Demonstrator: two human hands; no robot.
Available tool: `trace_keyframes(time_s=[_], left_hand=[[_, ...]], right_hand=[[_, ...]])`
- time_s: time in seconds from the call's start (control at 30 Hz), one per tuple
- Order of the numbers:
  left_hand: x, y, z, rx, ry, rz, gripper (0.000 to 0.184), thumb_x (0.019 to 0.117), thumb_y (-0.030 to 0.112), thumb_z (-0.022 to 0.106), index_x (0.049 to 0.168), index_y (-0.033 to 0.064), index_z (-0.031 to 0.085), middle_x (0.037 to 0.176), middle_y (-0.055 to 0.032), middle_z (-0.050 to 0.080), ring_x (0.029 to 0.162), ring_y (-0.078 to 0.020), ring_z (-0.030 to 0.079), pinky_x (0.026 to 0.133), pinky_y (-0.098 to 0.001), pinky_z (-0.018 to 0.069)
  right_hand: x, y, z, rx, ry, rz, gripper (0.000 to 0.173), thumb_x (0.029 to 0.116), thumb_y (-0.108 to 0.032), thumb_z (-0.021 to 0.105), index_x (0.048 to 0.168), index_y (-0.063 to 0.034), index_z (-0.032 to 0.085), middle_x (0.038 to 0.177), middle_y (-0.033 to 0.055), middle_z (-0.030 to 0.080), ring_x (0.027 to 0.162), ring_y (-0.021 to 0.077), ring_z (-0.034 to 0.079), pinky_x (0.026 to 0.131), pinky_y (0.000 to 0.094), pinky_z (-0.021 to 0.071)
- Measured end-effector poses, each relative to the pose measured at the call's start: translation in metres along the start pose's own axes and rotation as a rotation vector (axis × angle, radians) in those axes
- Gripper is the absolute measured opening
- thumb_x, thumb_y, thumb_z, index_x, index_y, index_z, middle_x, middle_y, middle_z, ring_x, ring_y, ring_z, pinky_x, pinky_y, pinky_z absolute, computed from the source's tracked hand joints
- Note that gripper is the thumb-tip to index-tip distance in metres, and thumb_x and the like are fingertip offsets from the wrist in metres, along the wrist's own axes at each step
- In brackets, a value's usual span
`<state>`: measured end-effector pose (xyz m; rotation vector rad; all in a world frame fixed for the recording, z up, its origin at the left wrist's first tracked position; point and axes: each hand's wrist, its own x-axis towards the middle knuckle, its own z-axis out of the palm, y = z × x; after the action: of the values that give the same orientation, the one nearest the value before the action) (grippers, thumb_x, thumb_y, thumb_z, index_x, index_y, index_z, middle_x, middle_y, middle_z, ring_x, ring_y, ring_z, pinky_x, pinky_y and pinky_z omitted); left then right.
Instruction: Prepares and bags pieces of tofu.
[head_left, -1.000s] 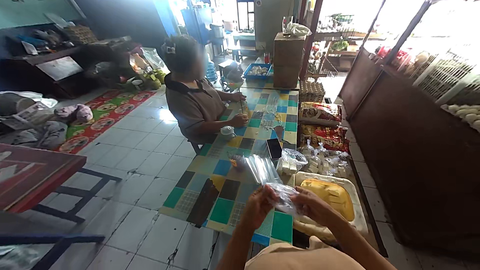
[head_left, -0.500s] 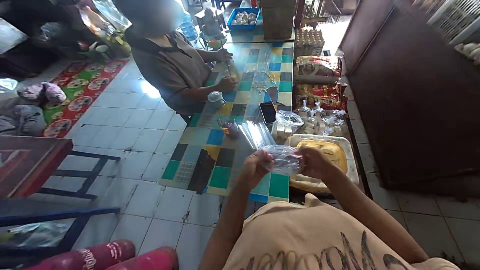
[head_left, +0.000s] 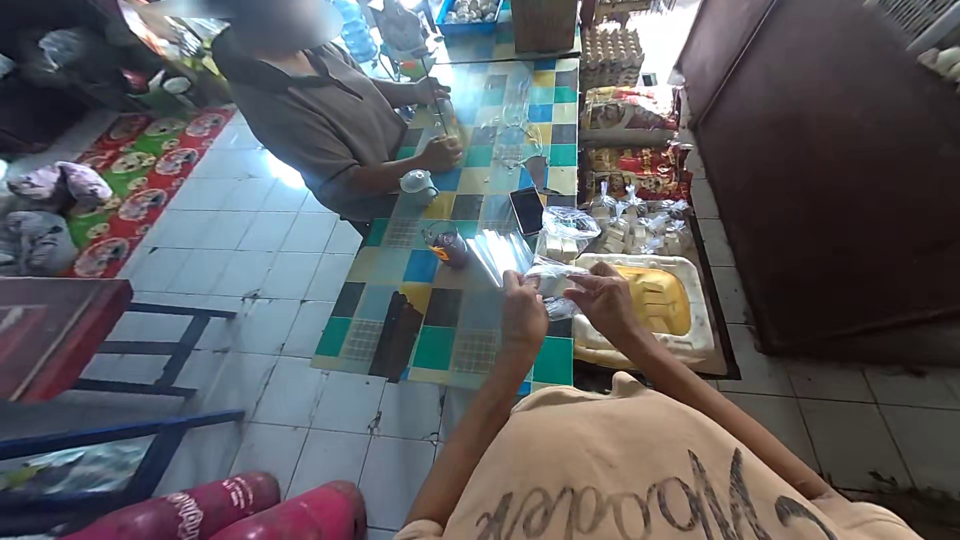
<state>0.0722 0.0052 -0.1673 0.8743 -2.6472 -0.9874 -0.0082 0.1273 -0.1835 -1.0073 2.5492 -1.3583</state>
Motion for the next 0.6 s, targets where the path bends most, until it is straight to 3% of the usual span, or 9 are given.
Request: trace_keyframes(time_s=[0.1, 0.2, 0.27, 0.37, 0.43, 0.5, 0.6], left_hand=[[0.006, 0.001, -0.003, 0.034, -0.076, -0.016, 0.033, 0.096, 0.002, 0.064, 0.128, -0.0043, 0.066, 0.133, -0.029, 0.053, 0.118, -0.0418, 0.058, 0.099, -0.0498, 0.0502], [0.011, -0.005, -0.005, -0.075, -0.126, 0.028, 0.039, 0.0983, 0.014, 0.067, 0.132, -0.0054, 0.063, 0.132, -0.0309, 0.053, 0.116, -0.0434, 0.058, 0.098, -0.0541, 0.0489], [0.011, -0.003, -0.005, -0.118, -0.167, 0.005, 0.041, 0.0977, 0.01, 0.066, 0.135, -0.0053, 0.059, 0.137, -0.0311, 0.049, 0.118, -0.0433, 0.057, 0.099, -0.0551, 0.0486], [0.01, 0.002, 0.002, -0.092, -0.158, 0.003, 0.043, 0.0936, -0.002, 0.063, 0.136, -0.0015, 0.06, 0.143, -0.0289, 0.046, 0.118, -0.042, 0.058, 0.095, -0.0539, 0.0518], [0.011, 0.001, 0.008, -0.065, -0.152, 0.058, 0.039, 0.0925, -0.005, 0.063, 0.132, -0.0004, 0.064, 0.147, -0.0269, 0.044, 0.118, -0.0419, 0.059, 0.091, -0.0541, 0.0537], [0.014, -0.004, 0.016, -0.055, -0.137, 0.149, 0.033, 0.0907, -0.005, 0.065, 0.123, -0.0004, 0.069, 0.147, -0.0258, 0.046, 0.115, -0.0416, 0.062, 0.09, -0.0543, 0.0548], [0.02, -0.022, 0.033, -0.114, -0.081, 0.303, 0.033, 0.09, -0.004, 0.069, 0.122, 0.005, 0.074, 0.143, -0.0246, 0.053, 0.103, -0.0353, 0.067, 0.087, -0.0484, 0.0571]], right_hand=[[0.007, -0.007, -0.003, -0.118, -0.1, 0.055, 0.031, 0.0905, -0.007, 0.078, 0.119, 0.0054, 0.073, 0.104, 0.0265, 0.062, 0.089, 0.0377, 0.064, 0.08, 0.0502, 0.056], [0.011, -0.006, -0.009, -0.105, -0.096, 0.045, 0.027, 0.0922, -0.013, 0.078, 0.113, 0.004, 0.075, 0.099, 0.0244, 0.064, 0.086, 0.0354, 0.064, 0.077, 0.0496, 0.0553], [0.01, -0.001, -0.01, -0.122, -0.072, -0.004, 0.018, 0.0932, -0.003, 0.072, 0.11, -0.0012, 0.078, 0.097, 0.0218, 0.064, 0.087, 0.0346, 0.065, 0.078, 0.0495, 0.0558], [0.007, 0.005, -0.004, -0.195, -0.054, -0.001, 0.031, 0.0904, 0.012, 0.06, 0.109, -0.0047, 0.079, 0.103, 0.0247, 0.064, 0.093, 0.0391, 0.066, 0.077, 0.0533, 0.0569], [0.007, 0.004, -0.002, -0.247, -0.076, 0.081, 0.027, 0.0924, 0.012, 0.058, 0.11, 0.0009, 0.075, 0.114, 0.0302, 0.062, 0.099, 0.0445, 0.067, 0.08, 0.0557, 0.057], [0.008, 0.007, -0.002, -0.29, -0.09, 0.137, 0.025, 0.0921, 0.011, 0.057, 0.111, 0.005, 0.072, 0.121, 0.0324, 0.06, 0.097, 0.0458, 0.067, 0.077, 0.0558, 0.058], [0.009, 0.015, -0.001, -0.325, -0.131, 0.232, 0.021, 0.0928, 0.008, 0.06, 0.111, 0.0044, 0.07, 0.124, 0.0306, 0.059, 0.092, 0.0441, 0.069, 0.073, 0.0554, 0.0594]])
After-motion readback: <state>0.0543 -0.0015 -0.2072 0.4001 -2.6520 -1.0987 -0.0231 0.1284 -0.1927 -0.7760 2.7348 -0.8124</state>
